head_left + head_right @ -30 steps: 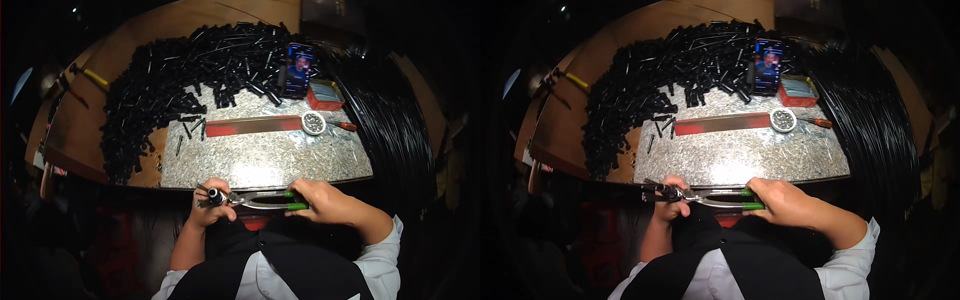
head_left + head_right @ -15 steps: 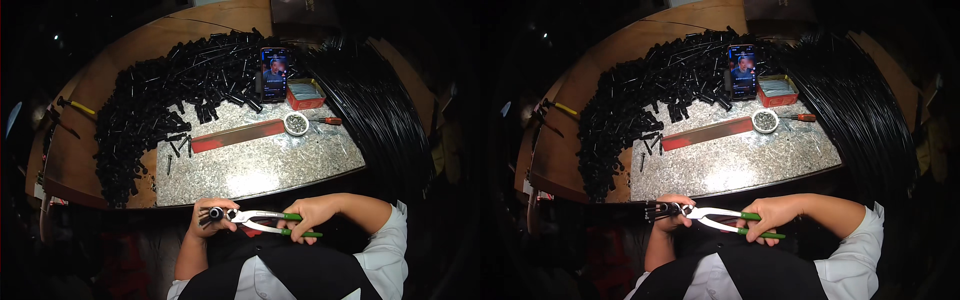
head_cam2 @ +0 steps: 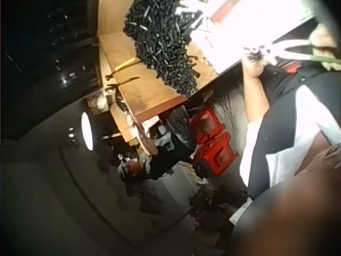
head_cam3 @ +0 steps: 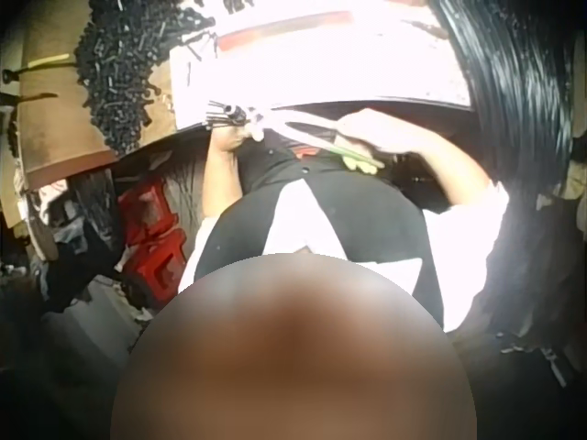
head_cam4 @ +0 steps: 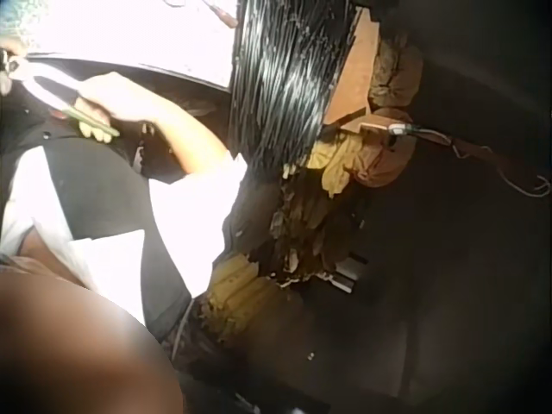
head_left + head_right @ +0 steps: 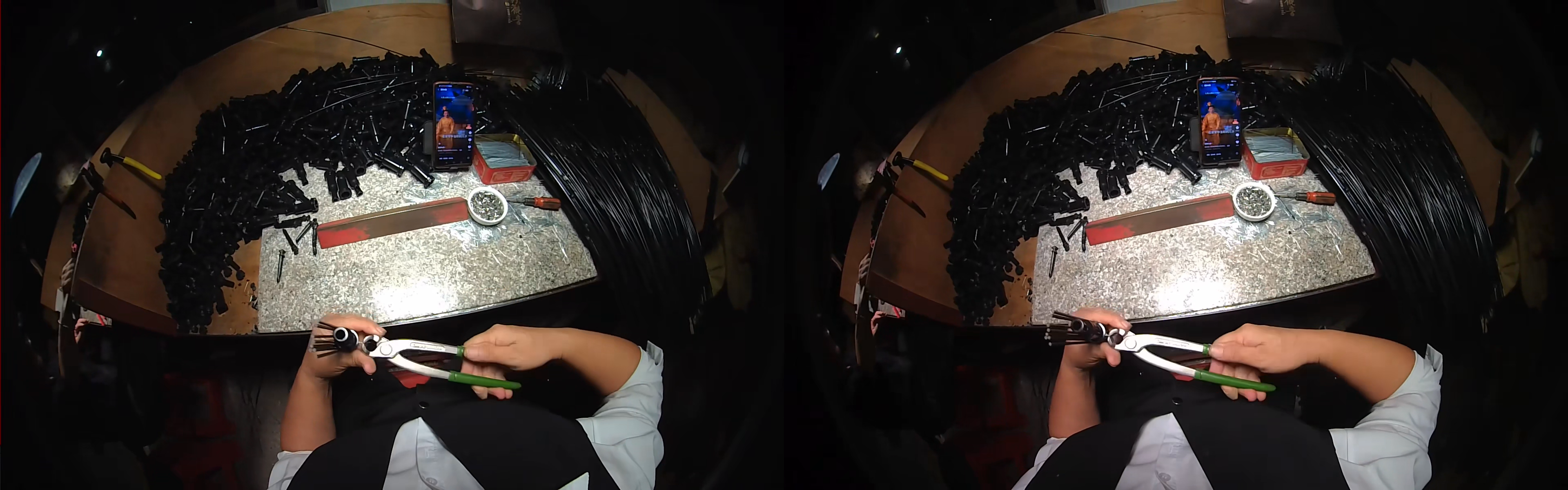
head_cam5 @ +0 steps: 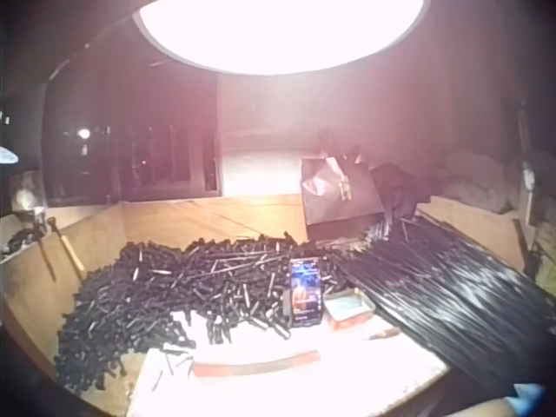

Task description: Assembling a bundle of wires into a connector housing using hand tools.

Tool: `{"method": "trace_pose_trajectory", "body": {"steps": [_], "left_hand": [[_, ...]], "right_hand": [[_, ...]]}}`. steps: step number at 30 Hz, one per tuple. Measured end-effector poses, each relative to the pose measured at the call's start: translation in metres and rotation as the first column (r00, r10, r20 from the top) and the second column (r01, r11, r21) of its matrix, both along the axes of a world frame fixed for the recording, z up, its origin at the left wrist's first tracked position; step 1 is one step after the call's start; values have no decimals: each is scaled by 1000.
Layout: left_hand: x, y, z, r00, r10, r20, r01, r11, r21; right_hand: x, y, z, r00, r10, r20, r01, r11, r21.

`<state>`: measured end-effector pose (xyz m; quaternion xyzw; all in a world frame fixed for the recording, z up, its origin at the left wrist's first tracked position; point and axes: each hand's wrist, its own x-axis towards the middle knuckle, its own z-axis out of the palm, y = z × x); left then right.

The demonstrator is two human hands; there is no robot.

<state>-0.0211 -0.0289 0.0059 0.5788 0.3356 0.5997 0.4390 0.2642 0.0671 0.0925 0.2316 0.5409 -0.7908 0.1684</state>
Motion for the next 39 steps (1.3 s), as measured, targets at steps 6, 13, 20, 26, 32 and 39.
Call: {"method": "trace_pose_trajectory", "body": {"steps": [6, 13, 20, 26, 32, 39], "left_hand": [[5, -2, -4, 996, 80, 34, -76, 991, -106], [4, -5, 5, 979, 44, 198, -1, 977, -213], [7, -4, 2, 998, 30, -58, -45, 960, -276], [17, 0, 4, 992, 100, -79, -116, 967, -227], [23, 3, -2, 988, 122, -91, -139, 969, -206], [24, 2, 1, 993, 98, -70, -110, 973, -202]], "right_hand": [[-2, -13, -7, 967, 91, -238, 176, 437, 882], [-2, -3, -12, 921, 300, -249, 325, -237, 916], [-3, 2, -14, 993, 89, 76, -110, 933, 342], [-6, 3, -31, 958, 248, -141, 113, 123, 986], [-13, 0, -23, 987, 123, -103, 119, -128, 985], [-13, 2, -28, 978, 184, -97, 28, 348, 937]]}}
